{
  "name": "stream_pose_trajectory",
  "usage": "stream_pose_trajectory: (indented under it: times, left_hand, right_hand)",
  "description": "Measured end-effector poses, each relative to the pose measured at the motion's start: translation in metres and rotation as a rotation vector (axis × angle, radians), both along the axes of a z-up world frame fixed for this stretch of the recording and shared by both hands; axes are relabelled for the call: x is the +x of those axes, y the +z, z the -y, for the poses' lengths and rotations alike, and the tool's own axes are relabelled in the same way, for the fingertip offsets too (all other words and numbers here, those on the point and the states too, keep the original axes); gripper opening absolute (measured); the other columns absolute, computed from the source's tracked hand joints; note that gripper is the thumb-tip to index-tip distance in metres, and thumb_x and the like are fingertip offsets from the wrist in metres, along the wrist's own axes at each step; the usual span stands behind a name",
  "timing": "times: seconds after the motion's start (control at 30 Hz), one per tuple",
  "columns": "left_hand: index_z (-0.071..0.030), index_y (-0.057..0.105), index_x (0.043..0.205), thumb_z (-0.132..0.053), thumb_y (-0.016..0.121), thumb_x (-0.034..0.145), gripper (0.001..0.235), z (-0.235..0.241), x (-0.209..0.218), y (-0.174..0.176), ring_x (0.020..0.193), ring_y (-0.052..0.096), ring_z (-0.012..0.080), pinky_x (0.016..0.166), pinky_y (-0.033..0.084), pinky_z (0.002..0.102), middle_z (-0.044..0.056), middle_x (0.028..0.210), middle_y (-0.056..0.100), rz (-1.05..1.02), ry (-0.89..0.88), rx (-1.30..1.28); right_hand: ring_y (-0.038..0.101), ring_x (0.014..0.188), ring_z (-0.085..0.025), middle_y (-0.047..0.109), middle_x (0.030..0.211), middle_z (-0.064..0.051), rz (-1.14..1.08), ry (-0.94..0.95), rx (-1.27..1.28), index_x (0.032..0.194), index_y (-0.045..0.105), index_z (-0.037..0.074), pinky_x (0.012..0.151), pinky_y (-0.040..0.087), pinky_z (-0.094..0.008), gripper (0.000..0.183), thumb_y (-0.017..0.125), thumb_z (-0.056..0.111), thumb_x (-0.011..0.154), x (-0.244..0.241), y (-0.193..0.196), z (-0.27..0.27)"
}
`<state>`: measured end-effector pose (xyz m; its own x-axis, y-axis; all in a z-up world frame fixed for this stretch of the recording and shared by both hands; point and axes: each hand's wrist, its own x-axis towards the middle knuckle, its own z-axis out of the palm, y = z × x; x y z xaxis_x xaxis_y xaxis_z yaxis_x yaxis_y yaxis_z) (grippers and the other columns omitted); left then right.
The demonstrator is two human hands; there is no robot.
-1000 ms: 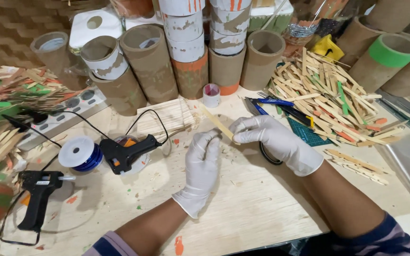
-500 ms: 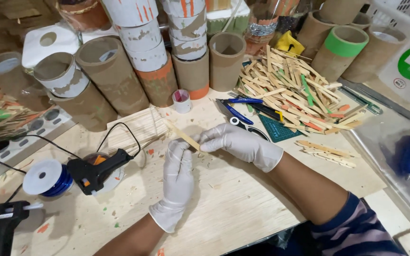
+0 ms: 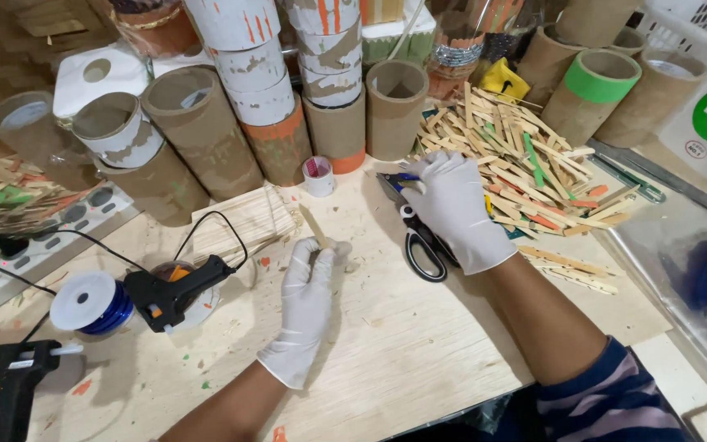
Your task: The person is cutting wooden sticks to size and using a glue gun to assemble a craft project on a workbench.
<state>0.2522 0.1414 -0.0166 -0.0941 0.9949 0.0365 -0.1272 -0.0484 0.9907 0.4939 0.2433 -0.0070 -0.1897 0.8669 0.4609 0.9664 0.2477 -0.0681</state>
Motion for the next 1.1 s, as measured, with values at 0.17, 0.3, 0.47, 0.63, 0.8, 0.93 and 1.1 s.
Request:
stream_pose_trajectory:
  times: [0.17, 0.3, 0.47, 0.63, 0.8, 0.93, 1.1]
  left_hand:
    - [-0.011, 0.06, 0.11, -0.013, 0.05, 0.108, 0.011, -0.006, -0.003, -0.016, 0.072, 0.068, 0.0137, 0.066, 0.061, 0.027, 0.008, 0.086, 0.072, 0.039, -0.011, -0.071]
    - [-0.011, 0.061, 0.123, -0.004, 0.042, 0.109, 0.025, -0.013, 0.0, -0.032, 0.076, 0.06, 0.0091, 0.073, 0.054, 0.021, 0.005, 0.091, 0.067, 0.032, 0.088, -0.046]
    - [-0.006, 0.055, 0.133, 0.001, 0.044, 0.105, 0.031, -0.009, 0.002, -0.014, 0.077, 0.06, 0.0083, 0.073, 0.054, 0.02, 0.008, 0.094, 0.069, 0.034, 0.053, -0.014]
    - [-0.008, 0.057, 0.128, 0.001, 0.053, 0.102, 0.028, -0.007, 0.001, -0.011, 0.076, 0.063, 0.0085, 0.071, 0.054, 0.02, 0.011, 0.101, 0.077, 0.056, 0.027, -0.054]
    - [-0.009, 0.063, 0.119, -0.001, 0.056, 0.101, 0.021, -0.01, 0.0, -0.016, 0.077, 0.065, 0.0089, 0.073, 0.056, 0.021, 0.011, 0.104, 0.079, 0.038, 0.035, -0.07]
    - [-0.011, 0.069, 0.114, -0.002, 0.058, 0.101, 0.019, -0.01, -0.002, -0.012, 0.078, 0.065, 0.0078, 0.073, 0.055, 0.021, 0.009, 0.104, 0.081, 0.008, 0.057, -0.08]
    - [-0.016, 0.071, 0.108, -0.006, 0.062, 0.1, 0.016, -0.013, -0.002, -0.018, 0.083, 0.059, 0.0075, 0.081, 0.055, 0.025, 0.002, 0.101, 0.077, -0.018, 0.103, -0.064]
  right_hand:
    - [0.061, 0.12, -0.037, 0.068, 0.124, -0.009, 0.106, -0.154, -0.212, 0.13, 0.07, 0.025, 0.096, 0.047, -0.048, 0.057, 0.071, 0.058, 0.084, 0.017, -0.006, -0.005]
    - [0.059, 0.124, -0.036, 0.066, 0.127, -0.008, 0.153, -0.174, -0.292, 0.134, 0.066, 0.028, 0.095, 0.046, -0.049, 0.055, 0.066, 0.056, 0.087, 0.015, 0.001, -0.004]
    - [0.057, 0.129, -0.037, 0.064, 0.138, -0.009, 0.185, -0.19, -0.375, 0.143, 0.061, 0.026, 0.098, 0.045, -0.05, 0.069, 0.063, 0.064, 0.085, 0.018, 0.005, -0.003]
    - [0.068, 0.096, -0.037, 0.071, 0.105, -0.011, 0.296, -0.095, -0.04, 0.12, 0.072, 0.018, 0.081, 0.049, -0.048, 0.066, 0.072, 0.057, 0.067, 0.026, -0.022, -0.01]
    - [0.068, 0.089, -0.035, 0.069, 0.099, -0.012, 0.361, -0.079, 0.099, 0.118, 0.072, 0.013, 0.082, 0.047, -0.047, 0.067, 0.07, 0.06, 0.07, 0.027, -0.018, -0.007]
    - [0.066, 0.087, -0.036, 0.064, 0.1, -0.014, 0.433, -0.091, 0.15, 0.129, 0.069, 0.008, 0.081, 0.046, -0.048, 0.077, 0.067, 0.057, 0.069, 0.048, -0.041, -0.027]
    - [0.067, 0.09, -0.036, 0.067, 0.101, -0.014, 0.468, -0.136, 0.006, 0.128, 0.068, 0.009, 0.08, 0.046, -0.047, 0.077, 0.059, 0.063, 0.074, 0.019, 0.003, -0.001]
